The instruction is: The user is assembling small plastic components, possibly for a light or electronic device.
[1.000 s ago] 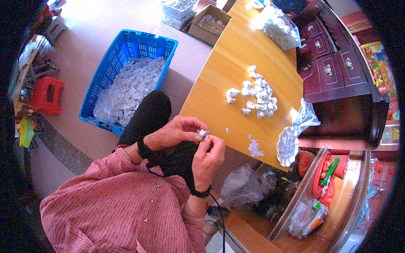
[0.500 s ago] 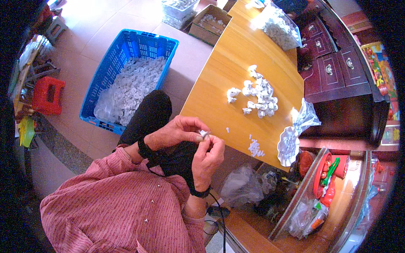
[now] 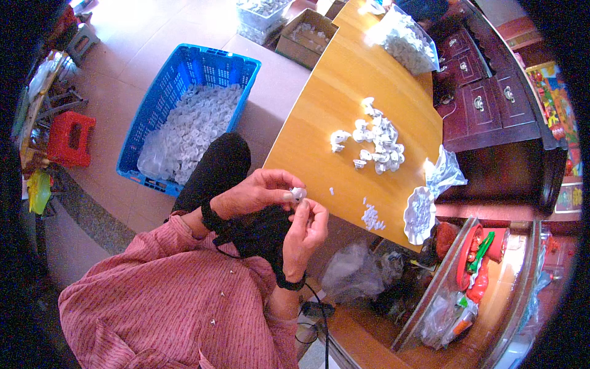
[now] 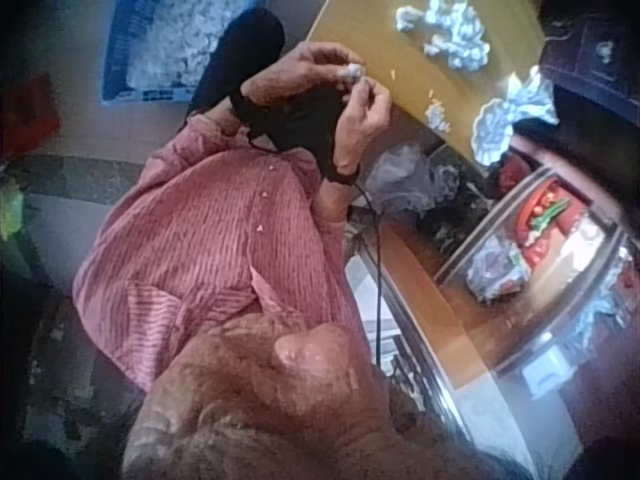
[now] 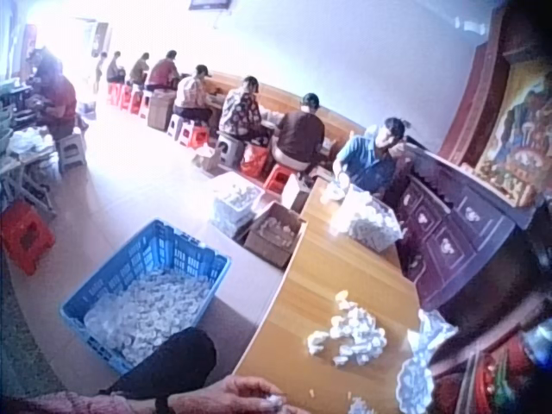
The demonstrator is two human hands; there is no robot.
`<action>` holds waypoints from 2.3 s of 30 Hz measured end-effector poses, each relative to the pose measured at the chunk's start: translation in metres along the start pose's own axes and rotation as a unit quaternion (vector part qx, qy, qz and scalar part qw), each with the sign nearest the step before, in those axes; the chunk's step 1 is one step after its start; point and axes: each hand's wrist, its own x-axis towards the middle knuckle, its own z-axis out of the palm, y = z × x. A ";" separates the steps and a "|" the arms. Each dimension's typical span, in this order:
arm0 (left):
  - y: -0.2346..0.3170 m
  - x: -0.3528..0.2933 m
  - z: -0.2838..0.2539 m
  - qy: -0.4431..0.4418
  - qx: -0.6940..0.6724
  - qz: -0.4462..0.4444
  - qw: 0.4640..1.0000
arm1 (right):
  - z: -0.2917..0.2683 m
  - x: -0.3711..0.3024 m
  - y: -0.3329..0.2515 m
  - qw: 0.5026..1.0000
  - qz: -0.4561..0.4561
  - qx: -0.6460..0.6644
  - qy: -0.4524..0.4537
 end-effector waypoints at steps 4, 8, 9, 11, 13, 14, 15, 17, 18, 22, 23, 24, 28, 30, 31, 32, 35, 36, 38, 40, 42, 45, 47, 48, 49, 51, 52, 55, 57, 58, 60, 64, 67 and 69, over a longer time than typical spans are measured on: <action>-0.001 -0.001 -0.003 0.009 -0.016 0.002 1.000 | 0.001 -0.002 -0.007 1.000 0.020 0.015 0.005; -0.002 -0.002 -0.004 0.004 -0.023 0.001 1.000 | 0.003 -0.003 -0.008 1.000 0.019 0.015 0.006; -0.002 -0.002 -0.004 0.004 -0.023 0.002 1.000 | 0.003 -0.003 -0.008 1.000 0.019 0.013 0.009; -0.001 -0.003 -0.003 0.006 -0.021 0.000 1.000 | 0.003 -0.003 -0.007 1.000 0.019 0.011 0.011; 0.000 -0.003 -0.002 0.004 -0.010 0.001 1.000 | 0.003 -0.002 -0.003 1.000 0.010 0.010 0.005; 0.000 -0.003 -0.002 0.002 0.002 0.002 1.000 | 0.003 -0.001 -0.002 1.000 0.010 0.010 0.005; 0.002 -0.004 -0.001 0.002 0.001 0.002 1.000 | 0.003 -0.001 -0.002 1.000 0.009 0.000 0.010; 0.004 -0.005 0.001 -0.002 0.011 0.002 1.000 | 0.004 0.000 -0.002 1.000 0.009 -0.010 0.015; 0.004 -0.005 0.000 -0.002 0.011 0.002 1.000 | 0.004 0.000 -0.002 1.000 0.008 -0.015 0.014; 0.004 -0.006 0.001 0.004 0.014 0.000 1.000 | 0.005 0.000 -0.005 0.999 0.024 -0.030 0.011; 0.005 -0.006 0.001 0.009 0.015 0.001 1.000 | 0.007 0.000 -0.005 0.999 0.025 -0.030 0.011; 0.006 -0.006 0.001 0.009 0.015 0.001 1.000 | 0.008 -0.001 -0.007 0.999 0.023 -0.017 0.024; 0.011 -0.008 0.003 0.014 -0.001 0.009 1.000 | 0.009 -0.002 -0.005 0.999 0.018 0.004 0.034; 0.013 -0.009 0.001 0.020 -0.003 0.012 1.000 | 0.008 -0.002 -0.001 1.000 0.016 -0.003 0.024; 0.013 -0.009 0.000 0.032 -0.007 0.020 0.999 | 0.007 -0.002 0.002 1.000 0.014 -0.010 0.016; 0.014 -0.009 -0.001 0.045 -0.011 0.028 0.999 | 0.006 -0.003 0.004 1.000 0.014 -0.009 0.013; 0.019 -0.009 -0.004 0.076 -0.017 0.037 0.996 | 0.004 -0.003 0.010 1.000 0.004 -0.025 0.001; 0.021 -0.010 -0.006 0.078 -0.016 0.038 0.996 | 0.004 -0.002 0.013 0.999 0.001 -0.035 -0.018; 0.026 -0.014 -0.011 0.107 -0.039 0.060 0.992 | 0.005 -0.003 0.016 0.998 -0.003 -0.044 -0.038; 0.027 -0.013 -0.020 0.120 -0.052 0.077 0.988 | 0.006 -0.004 0.017 0.997 -0.018 -0.065 -0.039; 0.027 -0.012 -0.033 0.123 -0.051 0.113 0.985 | 0.005 -0.004 0.019 0.997 -0.021 -0.066 -0.039; 0.028 -0.016 -0.044 0.164 -0.048 0.123 0.978 | 0.005 -0.004 0.019 0.997 -0.024 -0.069 -0.037; 0.025 -0.016 -0.049 0.218 -0.027 0.117 0.969 | 0.005 -0.004 0.019 0.997 -0.025 -0.071 -0.036; 0.024 -0.017 -0.054 0.264 -0.008 0.103 0.959 | 0.005 -0.004 0.017 0.996 -0.017 -0.074 -0.042; 0.022 -0.018 -0.059 0.309 0.011 0.088 0.947 | 0.005 -0.005 0.015 0.996 -0.009 -0.077 -0.047; 0.017 -0.018 -0.067 0.331 0.011 0.088 0.939 | 0.005 -0.005 0.014 0.996 -0.010 -0.079 -0.046; 0.016 -0.019 -0.071 0.354 0.011 0.088 0.931 | 0.005 -0.005 0.014 0.996 -0.010 -0.081 -0.044; 0.016 -0.021 -0.081 0.347 -0.012 0.097 0.933 | 0.006 -0.005 0.017 0.997 -0.011 -0.067 -0.044; 0.017 -0.021 -0.085 0.350 -0.020 0.103 0.931 | 0.006 -0.005 0.017 0.997 -0.008 -0.067 -0.044; 0.017 -0.022 -0.086 0.352 -0.027 0.107 0.929 | 0.006 -0.005 0.016 0.997 -0.004 -0.066 -0.042; 0.018 -0.023 -0.088 0.353 -0.030 0.106 0.929 | 0.006 -0.005 0.018 0.997 -0.011 -0.062 -0.037; 0.014 -0.023 -0.092 0.354 -0.033 0.105 0.929 | 0.002 -0.005 0.017 0.997 0.003 -0.062 -0.037; 0.012 -0.028 -0.104 0.363 -0.016 0.111 0.925 | 0.001 -0.005 0.021 0.996 -0.013 -0.082 -0.029; 0.015 -0.032 -0.112 0.381 -0.027 0.112 0.918 | 0.000 -0.005 0.023 0.996 -0.015 -0.079 -0.027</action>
